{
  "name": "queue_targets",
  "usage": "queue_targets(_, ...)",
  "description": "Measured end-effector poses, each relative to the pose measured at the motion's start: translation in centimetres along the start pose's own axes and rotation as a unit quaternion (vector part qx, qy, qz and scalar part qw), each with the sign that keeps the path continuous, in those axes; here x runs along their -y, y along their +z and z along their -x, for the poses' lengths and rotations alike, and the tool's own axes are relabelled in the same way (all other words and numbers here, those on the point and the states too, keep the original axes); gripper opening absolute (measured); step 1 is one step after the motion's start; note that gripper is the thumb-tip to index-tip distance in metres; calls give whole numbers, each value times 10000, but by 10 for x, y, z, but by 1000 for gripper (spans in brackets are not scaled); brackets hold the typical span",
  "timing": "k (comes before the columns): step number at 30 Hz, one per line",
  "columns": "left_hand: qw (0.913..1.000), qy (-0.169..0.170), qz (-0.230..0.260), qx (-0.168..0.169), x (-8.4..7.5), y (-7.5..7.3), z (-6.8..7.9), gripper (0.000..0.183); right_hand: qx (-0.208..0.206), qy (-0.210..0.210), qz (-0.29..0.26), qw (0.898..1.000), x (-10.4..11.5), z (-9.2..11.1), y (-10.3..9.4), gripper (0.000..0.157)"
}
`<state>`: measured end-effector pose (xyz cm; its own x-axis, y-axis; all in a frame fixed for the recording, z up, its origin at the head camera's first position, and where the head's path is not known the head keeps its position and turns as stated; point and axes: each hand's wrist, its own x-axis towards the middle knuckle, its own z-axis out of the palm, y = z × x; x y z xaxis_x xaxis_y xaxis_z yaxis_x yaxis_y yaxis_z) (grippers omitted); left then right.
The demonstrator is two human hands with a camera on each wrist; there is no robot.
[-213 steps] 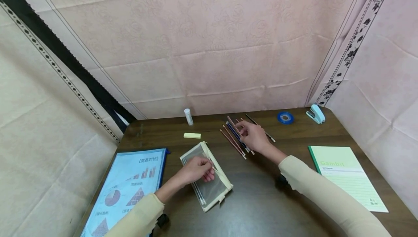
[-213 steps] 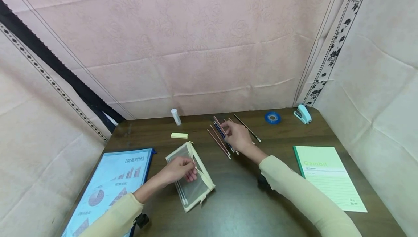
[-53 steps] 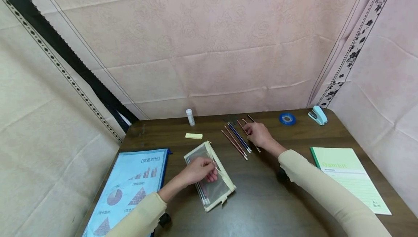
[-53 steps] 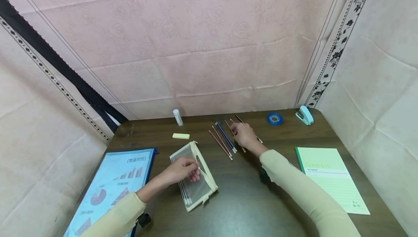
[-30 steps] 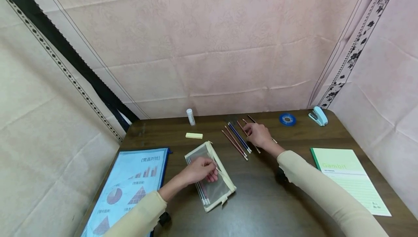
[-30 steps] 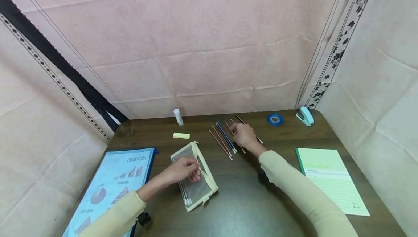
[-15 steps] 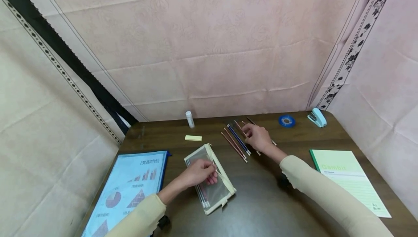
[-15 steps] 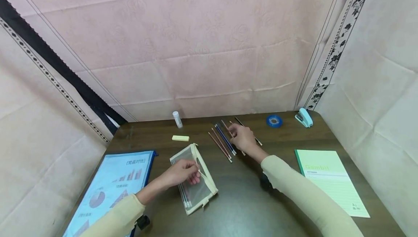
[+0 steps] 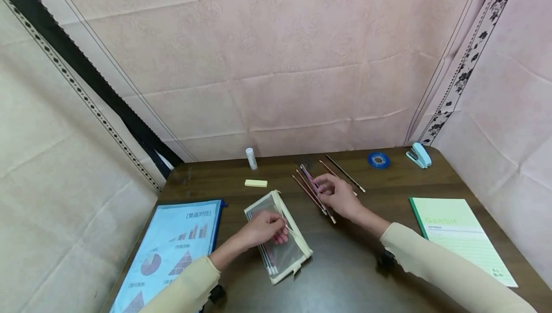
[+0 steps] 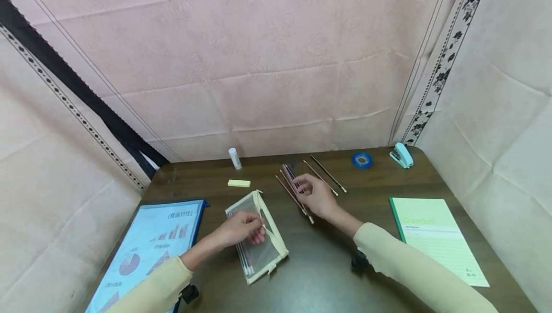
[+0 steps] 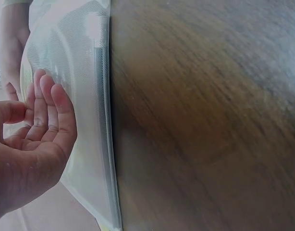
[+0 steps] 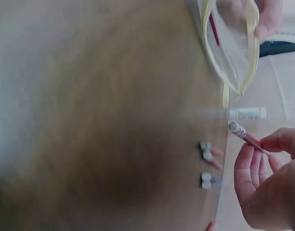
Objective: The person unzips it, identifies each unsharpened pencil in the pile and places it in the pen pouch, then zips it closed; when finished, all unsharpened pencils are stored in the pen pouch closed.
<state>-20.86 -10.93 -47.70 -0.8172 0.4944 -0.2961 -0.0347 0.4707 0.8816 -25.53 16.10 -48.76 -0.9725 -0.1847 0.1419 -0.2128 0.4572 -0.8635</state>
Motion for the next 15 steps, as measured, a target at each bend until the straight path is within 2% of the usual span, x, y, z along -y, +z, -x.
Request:
queue_targets(5,10000,-3,-22,-4,0,0,0,32,16,319,-873,9957,6,14,15,39)
queue_targets(10,10000,22,11,2,0,0,0,32,-54,550,-1617,9853,12,22,32,40)
queue_targets(15,10000,23,5,14,0,0,-1,30,-1,582,-2094,9761,20,27,45,40)
